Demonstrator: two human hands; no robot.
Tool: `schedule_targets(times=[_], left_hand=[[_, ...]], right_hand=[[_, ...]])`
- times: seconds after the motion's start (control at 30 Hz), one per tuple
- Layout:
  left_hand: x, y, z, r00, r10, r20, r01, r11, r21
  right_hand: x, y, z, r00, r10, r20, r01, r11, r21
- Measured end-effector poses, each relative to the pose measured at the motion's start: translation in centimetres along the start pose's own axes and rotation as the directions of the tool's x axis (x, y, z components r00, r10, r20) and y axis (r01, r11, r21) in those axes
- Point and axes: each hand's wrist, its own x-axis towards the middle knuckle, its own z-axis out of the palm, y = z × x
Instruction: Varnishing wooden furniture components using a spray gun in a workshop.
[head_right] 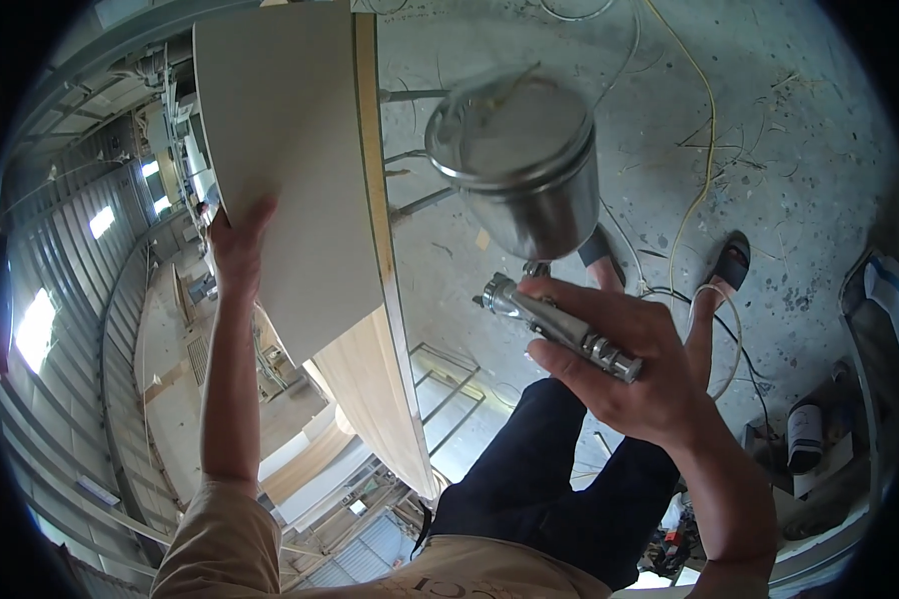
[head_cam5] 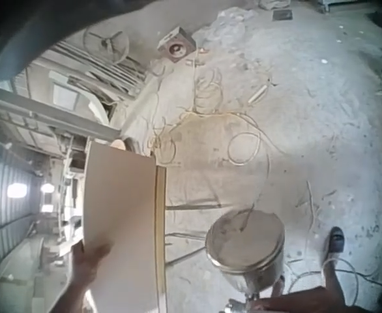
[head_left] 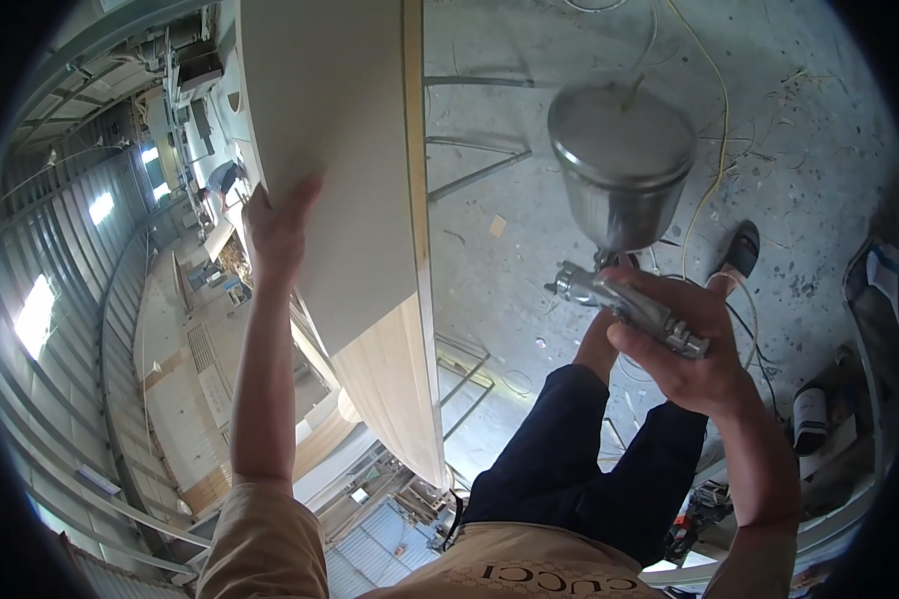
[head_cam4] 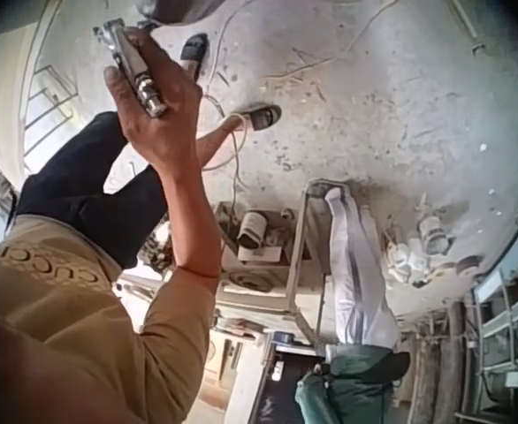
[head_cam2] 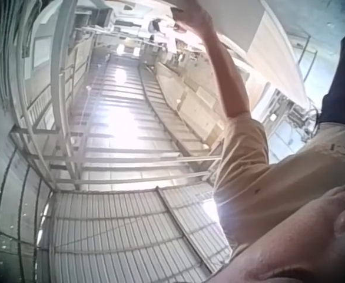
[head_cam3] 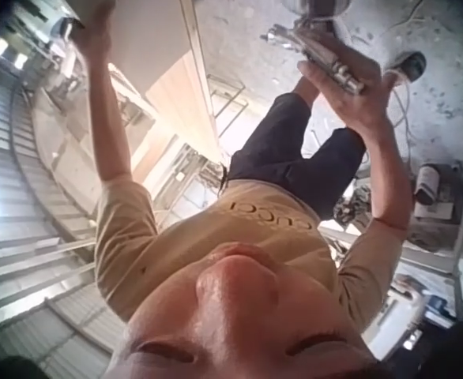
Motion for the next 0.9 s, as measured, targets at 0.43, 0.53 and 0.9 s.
schedule_targets(times=[0.43, 0.53, 0.9], left_hand=[[0.7, 0.5, 0.3, 0.996, 0.086, 0.028, -0.089, 0.987, 0.133], [1.5, 0.6, 0.0, 0.993, -0.004, 0.119, -0.015, 0.987, 0.157], [-6.1, -4.8, -4.9, 0.991, 0.052, 0.123, -0.042, 0.996, -0.081]], right_hand=[[-4.4, -2.6, -0.7, 0.947, 0.319, 0.028, -0.321, 0.945, 0.067], [-6.4, -2.1, -1.2, 0.975, 0.218, -0.051, -0.22, 0.975, -0.024], [-15.1, -0.8, 3.0, 0.914, 0.305, -0.268, -0.33, 0.942, -0.055]])
